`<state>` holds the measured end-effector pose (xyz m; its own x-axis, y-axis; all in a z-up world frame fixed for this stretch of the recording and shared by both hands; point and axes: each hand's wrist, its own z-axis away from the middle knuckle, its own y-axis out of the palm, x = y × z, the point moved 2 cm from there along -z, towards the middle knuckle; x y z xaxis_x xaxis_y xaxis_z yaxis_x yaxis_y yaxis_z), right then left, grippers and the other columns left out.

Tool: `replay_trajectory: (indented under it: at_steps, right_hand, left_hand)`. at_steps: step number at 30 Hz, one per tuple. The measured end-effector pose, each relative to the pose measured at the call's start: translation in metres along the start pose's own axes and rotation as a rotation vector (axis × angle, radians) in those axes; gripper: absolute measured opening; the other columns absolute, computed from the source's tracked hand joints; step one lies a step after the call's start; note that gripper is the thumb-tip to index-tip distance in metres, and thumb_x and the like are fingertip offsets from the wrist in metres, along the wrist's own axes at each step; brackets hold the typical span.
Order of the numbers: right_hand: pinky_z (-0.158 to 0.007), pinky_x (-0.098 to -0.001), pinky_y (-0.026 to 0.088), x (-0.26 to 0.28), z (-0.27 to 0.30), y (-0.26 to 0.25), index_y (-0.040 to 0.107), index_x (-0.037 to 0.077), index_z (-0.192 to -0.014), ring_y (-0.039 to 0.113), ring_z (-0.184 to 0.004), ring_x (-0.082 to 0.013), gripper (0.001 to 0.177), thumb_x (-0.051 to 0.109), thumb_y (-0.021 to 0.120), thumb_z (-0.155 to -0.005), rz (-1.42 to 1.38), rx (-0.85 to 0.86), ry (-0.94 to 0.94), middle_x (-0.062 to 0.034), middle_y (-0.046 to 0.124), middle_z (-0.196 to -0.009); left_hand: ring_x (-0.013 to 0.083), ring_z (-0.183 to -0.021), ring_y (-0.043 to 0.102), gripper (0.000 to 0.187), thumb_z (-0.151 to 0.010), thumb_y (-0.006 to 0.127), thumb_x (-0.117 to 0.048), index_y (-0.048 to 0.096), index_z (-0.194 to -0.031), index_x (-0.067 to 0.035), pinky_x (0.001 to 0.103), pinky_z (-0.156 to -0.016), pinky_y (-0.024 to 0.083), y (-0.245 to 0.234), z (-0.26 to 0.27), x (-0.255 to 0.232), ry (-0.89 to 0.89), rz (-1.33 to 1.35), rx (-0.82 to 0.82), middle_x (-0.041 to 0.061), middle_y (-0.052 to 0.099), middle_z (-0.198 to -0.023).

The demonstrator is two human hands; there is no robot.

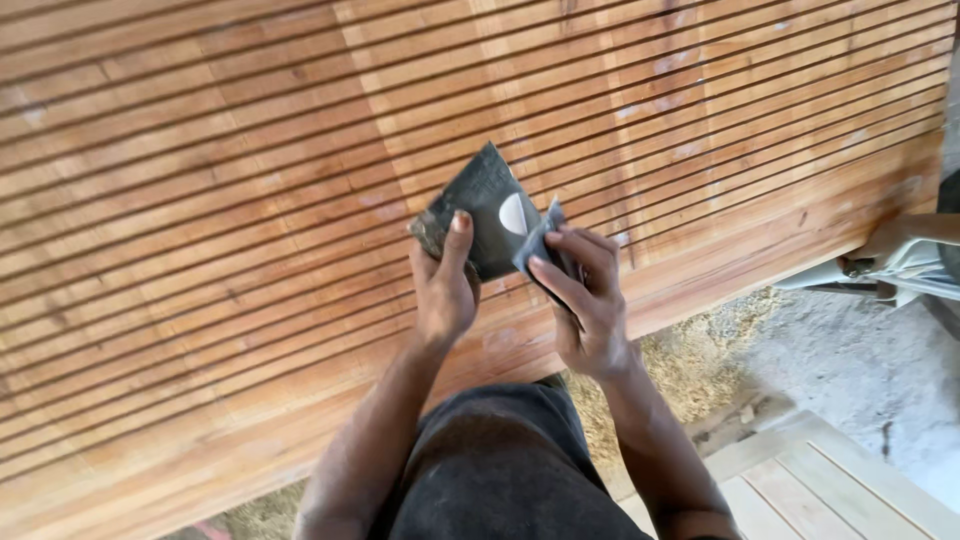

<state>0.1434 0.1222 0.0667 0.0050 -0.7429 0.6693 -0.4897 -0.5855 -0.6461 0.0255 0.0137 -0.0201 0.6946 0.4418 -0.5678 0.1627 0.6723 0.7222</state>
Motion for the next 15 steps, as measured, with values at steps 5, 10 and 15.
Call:
replay_trajectory:
  at_steps: [5, 10, 15]
  right_hand:
    - [-0.107, -0.0441, 0.052, -0.020, -0.013, -0.010, 0.064, 0.011, -0.137, 0.054, -0.131, -0.0334, 0.039, -0.002, 0.061, -0.101, 0.178, 0.138, 0.024, -0.0144, 0.058, -0.139]
    - [-0.108, -0.0431, 0.052, -0.008, -0.031, -0.030, 0.068, 0.021, -0.134, 0.053, -0.127, -0.0309, 0.044, 0.000, 0.067, -0.095, 0.340, 0.304, -0.062, -0.0071, 0.062, -0.136]
    - [-0.103, -0.0435, 0.052, 0.017, -0.044, -0.055, 0.073, 0.030, -0.124, 0.056, -0.124, -0.0254, 0.049, 0.001, 0.070, -0.084, 0.407, 0.493, -0.177, 0.0025, 0.066, -0.129]
  left_hand:
    - [0.0190, -0.103, 0.070, 0.028, -0.103, 0.059, -0.016, 0.058, -0.125, 0.000, 0.035, -0.091, 0.060, -0.007, -0.011, -0.022, 0.007, 0.209, 0.029, 0.010, 0.068, -0.114]
    - [0.0173, -0.091, 0.069, 0.028, -0.101, 0.061, -0.019, 0.059, -0.121, 0.000, 0.034, -0.078, 0.058, -0.016, -0.025, -0.063, -0.259, -0.051, 0.184, 0.009, 0.069, -0.102]
    - [0.0128, -0.089, 0.064, 0.035, -0.104, 0.063, -0.024, 0.063, -0.120, 0.007, 0.030, -0.080, 0.055, -0.031, -0.032, -0.069, -0.364, -0.333, 0.336, 0.009, 0.070, -0.102]
